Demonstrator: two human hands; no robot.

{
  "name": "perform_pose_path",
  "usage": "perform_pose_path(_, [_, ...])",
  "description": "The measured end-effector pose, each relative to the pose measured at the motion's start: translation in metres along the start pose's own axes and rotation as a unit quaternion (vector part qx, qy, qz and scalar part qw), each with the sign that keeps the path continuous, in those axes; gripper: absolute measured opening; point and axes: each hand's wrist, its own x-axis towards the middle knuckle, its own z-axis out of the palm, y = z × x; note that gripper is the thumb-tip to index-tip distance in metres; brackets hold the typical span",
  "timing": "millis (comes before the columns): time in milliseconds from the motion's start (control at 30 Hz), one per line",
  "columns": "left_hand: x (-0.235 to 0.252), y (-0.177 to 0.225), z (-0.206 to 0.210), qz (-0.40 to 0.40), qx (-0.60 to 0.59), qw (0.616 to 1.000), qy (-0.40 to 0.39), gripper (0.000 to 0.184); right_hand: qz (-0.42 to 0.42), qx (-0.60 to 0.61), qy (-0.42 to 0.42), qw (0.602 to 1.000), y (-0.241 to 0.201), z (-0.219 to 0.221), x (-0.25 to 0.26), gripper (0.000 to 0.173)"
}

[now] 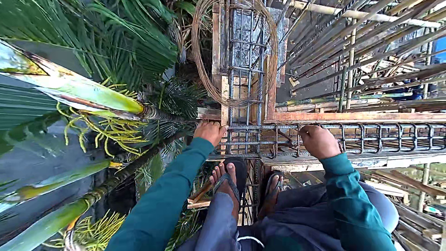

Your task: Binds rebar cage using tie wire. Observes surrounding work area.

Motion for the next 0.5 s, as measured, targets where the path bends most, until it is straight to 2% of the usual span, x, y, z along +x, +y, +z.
perform_pose_path(100, [0.000,0.002,-0.010,-0.048,-0.002,0.996,-0.071,0.065,0.006,0.014,0.004,1.000,0.000,0.000,0.002,0.028])
perform_pose_path(200, [0.002,0.004,-0.015,-0.056,0.003,0.993,-0.106,0.069,0.006,0.030,0.020,0.999,0.001,0.000,-0.001,0.027])
perform_pose_path(500, [0.007,0.008,-0.017,-0.080,0.008,0.991,-0.103,0.072,0.015,0.083,0.044,0.995,0.023,-0.001,-0.012,0.026])
